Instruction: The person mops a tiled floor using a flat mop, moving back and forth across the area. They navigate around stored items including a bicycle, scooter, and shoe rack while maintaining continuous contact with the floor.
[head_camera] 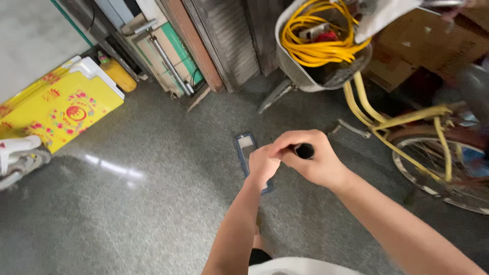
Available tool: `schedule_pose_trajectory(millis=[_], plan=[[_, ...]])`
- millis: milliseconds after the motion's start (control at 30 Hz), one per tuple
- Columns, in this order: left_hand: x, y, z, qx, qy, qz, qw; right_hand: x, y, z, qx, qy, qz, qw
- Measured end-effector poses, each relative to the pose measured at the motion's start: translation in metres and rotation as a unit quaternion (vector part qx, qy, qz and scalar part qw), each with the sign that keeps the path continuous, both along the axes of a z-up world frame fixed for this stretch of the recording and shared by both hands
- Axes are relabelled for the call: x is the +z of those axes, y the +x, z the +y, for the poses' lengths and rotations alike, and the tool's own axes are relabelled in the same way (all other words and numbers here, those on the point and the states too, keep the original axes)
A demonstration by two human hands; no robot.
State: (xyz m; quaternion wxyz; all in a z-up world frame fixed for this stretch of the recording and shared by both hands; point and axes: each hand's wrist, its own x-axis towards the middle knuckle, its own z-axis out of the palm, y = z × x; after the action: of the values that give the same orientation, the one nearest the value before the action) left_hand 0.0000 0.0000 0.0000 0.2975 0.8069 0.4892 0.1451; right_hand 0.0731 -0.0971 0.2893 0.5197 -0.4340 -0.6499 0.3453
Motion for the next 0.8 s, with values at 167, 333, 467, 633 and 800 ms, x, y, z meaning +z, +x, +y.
schedule_pose_trajectory(millis=[167, 333, 467, 633, 800], plan=[[-0.021, -0.026, 0.109, -0.028, 0.014, 0.016, 0.999, -0.027, -0.023, 0.079, -0.093, -0.019, 0.024, 0.995], [-0.061, -0.048, 0.207, -0.09, 0.045, 0.038, 0.994, -0.069, -0.045, 0.147, -0.178, -0.033, 0.053, 0.982], [-0.081, -0.062, 0.269, -0.072, 0.108, 0.054, 0.99, -0.096, -0.061, 0.199, -0.217, -0.023, 0.064, 0.974], [-0.071, -0.068, 0.325, -0.063, 0.034, 0.126, 0.989, -0.124, -0.062, 0.25, -0.191, 0.019, 0.1, 0.976], [-0.072, -0.059, 0.306, -0.047, -0.095, 0.076, 0.991, -0.124, -0.05, 0.236, -0.192, 0.018, 0.082, 0.978]])
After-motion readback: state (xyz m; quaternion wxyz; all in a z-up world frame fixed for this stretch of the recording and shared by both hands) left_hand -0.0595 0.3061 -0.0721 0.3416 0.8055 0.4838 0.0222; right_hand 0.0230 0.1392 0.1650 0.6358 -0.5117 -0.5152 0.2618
